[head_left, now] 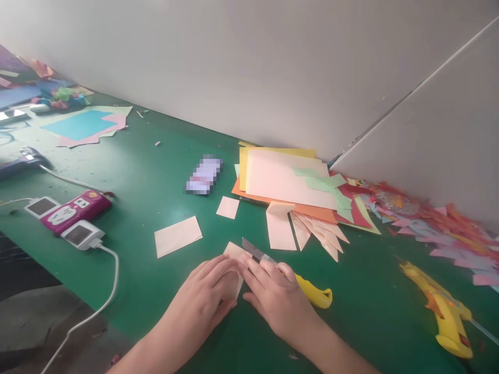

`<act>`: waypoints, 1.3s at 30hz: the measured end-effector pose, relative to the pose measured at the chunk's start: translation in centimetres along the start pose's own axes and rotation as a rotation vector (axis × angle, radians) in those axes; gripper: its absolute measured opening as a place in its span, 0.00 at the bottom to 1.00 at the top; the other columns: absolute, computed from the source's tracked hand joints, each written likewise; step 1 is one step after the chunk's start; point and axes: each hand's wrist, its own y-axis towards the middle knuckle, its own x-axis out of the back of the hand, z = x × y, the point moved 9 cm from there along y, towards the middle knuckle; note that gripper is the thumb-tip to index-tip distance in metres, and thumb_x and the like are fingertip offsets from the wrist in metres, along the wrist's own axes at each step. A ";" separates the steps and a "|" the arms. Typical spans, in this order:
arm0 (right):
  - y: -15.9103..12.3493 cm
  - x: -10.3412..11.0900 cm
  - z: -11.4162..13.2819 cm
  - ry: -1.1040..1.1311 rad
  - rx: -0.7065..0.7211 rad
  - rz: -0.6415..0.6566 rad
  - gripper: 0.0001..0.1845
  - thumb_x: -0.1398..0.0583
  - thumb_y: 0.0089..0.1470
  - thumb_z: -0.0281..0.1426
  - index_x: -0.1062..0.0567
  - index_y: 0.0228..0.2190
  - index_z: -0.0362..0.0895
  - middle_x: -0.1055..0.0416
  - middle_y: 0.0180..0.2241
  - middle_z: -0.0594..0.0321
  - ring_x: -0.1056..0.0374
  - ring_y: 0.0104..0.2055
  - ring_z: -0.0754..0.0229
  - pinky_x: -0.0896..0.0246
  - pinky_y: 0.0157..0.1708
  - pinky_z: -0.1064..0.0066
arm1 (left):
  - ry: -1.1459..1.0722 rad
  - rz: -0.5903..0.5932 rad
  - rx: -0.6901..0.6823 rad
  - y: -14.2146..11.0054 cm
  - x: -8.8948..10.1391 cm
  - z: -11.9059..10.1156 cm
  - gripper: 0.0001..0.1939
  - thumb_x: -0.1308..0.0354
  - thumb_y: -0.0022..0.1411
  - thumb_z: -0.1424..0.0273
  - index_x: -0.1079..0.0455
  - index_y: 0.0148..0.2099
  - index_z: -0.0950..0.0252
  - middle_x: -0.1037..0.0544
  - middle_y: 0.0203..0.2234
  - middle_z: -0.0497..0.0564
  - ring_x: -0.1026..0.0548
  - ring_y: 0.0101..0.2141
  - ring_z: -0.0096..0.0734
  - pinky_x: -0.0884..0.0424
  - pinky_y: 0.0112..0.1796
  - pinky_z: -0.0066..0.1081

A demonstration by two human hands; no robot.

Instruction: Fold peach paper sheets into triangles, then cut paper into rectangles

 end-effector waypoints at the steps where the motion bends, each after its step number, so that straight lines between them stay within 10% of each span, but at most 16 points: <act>1: 0.0 0.0 0.1 -0.005 0.005 0.003 0.23 0.47 0.59 0.38 0.35 0.55 0.47 0.36 0.57 0.63 0.38 0.47 0.56 0.47 0.41 0.63 | -0.006 0.000 -0.001 0.0 -0.1 0.0 0.21 0.49 0.63 0.71 0.41 0.59 0.62 0.34 0.56 0.54 0.36 0.56 0.41 0.33 0.53 0.40; 39: -0.9 0.0 0.8 -0.101 -0.044 0.004 0.21 0.44 0.55 0.40 0.30 0.47 0.42 0.33 0.53 0.51 0.37 0.43 0.51 0.49 0.37 0.61 | 0.220 0.077 0.070 1.5 0.7 2.0 0.35 0.38 0.47 0.51 0.36 0.55 0.62 0.38 0.59 0.56 0.36 0.50 0.53 0.37 0.46 0.46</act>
